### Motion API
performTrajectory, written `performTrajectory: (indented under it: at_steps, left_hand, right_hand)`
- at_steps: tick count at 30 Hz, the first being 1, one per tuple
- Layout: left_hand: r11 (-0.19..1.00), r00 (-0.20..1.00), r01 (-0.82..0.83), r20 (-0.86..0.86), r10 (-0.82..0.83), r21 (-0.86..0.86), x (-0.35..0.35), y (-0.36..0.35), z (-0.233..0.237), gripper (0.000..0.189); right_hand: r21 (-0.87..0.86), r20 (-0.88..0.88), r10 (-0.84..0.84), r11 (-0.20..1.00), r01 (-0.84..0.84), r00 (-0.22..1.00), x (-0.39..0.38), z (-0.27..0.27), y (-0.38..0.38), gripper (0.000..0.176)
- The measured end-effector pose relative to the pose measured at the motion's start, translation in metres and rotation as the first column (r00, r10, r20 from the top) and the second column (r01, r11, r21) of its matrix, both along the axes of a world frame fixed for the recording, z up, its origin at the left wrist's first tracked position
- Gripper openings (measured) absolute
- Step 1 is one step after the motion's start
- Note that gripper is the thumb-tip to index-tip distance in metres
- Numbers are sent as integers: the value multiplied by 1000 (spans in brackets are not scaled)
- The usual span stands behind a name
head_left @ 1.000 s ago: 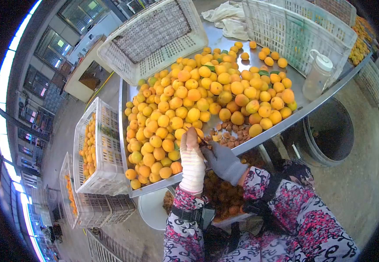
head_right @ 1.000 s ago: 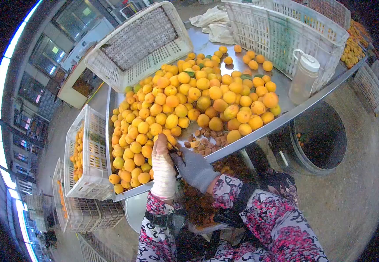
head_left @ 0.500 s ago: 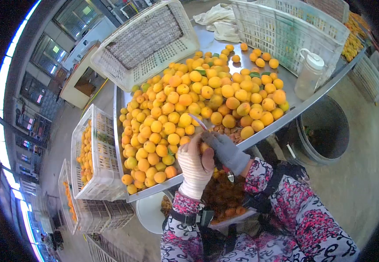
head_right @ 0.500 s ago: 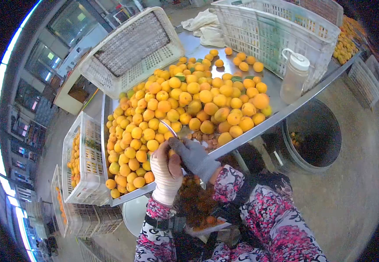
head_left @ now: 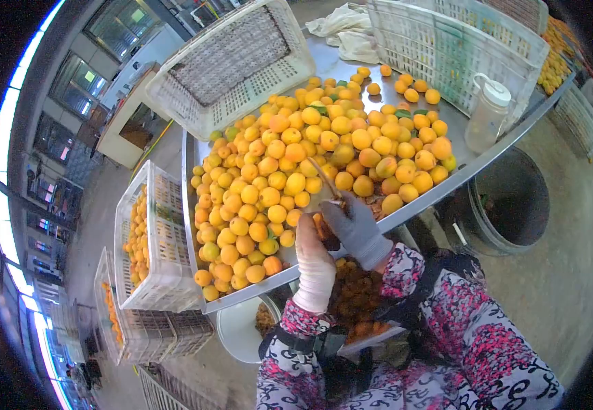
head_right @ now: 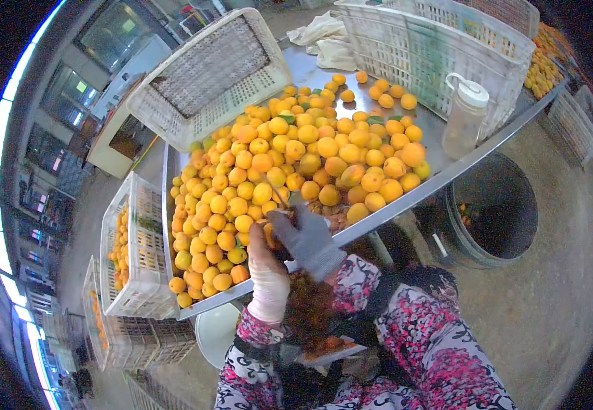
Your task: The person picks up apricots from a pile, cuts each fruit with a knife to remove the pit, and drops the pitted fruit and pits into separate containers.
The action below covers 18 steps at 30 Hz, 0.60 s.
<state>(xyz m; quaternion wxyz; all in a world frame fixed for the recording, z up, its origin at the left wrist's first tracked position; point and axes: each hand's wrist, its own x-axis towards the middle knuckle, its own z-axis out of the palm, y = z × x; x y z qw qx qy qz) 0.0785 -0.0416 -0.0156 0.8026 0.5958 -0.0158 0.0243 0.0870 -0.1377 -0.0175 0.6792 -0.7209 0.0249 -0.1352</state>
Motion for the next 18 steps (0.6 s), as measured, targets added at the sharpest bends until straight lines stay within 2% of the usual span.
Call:
performTrajectory:
  at_steps: [1,2,3,4,5,6,7,9,10,11,12,13,14,15,16,17,18]
  left_hand:
    - [977,984,1,-171,-38,-212,-3,-3,9,50]
    - [971,957,83,-252,-140,-224,-1,11,3,49]
    - [971,958,79,-252,-137,-224,0,16,6,49]
    - [950,941,97,-284,-185,-298,0,20,10,50]
    - [923,920,110,-312,-235,-370,1,24,13,50]
    - [891,896,28,-384,-223,-453,7,32,4,50]
    - [892,896,26,-386,-221,-451,5,30,8,50]
    - [949,922,-31,-376,-94,-314,1,22,17,55]
    - [912,899,-179,-439,-1,-370,4,12,19,56]
    - [912,897,-179,-443,-3,-369,5,20,10,56]
    - [828,895,111,-307,-324,-549,8,35,-6,57]
    - [638,794,381,-116,-597,-669,8,38,-2,58]
    - [781,841,208,-300,-450,-589,2,33,0,61]
    - [781,838,210,-304,-454,-589,0,27,3,61]
    - [856,831,135,-413,-372,-499,-2,19,8,58]
    - [916,812,66,-512,-279,-395,-3,13,8,55]
    - [915,807,72,-516,-288,-397,-4,9,5,55]
  right_hand:
    - [224,-77,89,972,-70,993,0,5,-4,35]
    - [441,-132,191,890,-115,973,1,7,-8,32]
    - [440,-132,195,890,-119,972,2,4,-13,32]
    - [234,-165,308,935,-266,937,3,0,-20,35]
    - [23,-220,405,912,-410,888,2,14,-21,37]
    - [-32,-162,463,880,-474,871,-11,30,-28,40]
    - [-30,-163,465,879,-476,870,-11,28,-28,40]
    - [-329,-76,536,782,-529,841,-14,20,-29,46]
    - [-328,-80,535,783,-529,841,-14,20,-31,46]
    - [-237,-114,497,828,-509,860,-14,21,-32,46]
    - [-144,-150,461,865,-480,875,-12,22,-33,46]
    - [-141,-152,460,866,-480,875,-7,21,-35,46]
    - [-172,-140,354,911,-374,925,0,20,-37,40]
    - [-202,-127,240,944,-262,963,4,19,-39,34]
    - [250,-120,321,926,-284,940,-1,38,-41,28]
    - [251,-126,312,928,-274,942,-2,45,-41,28]
    - [439,-126,288,874,-207,949,0,49,-42,27]
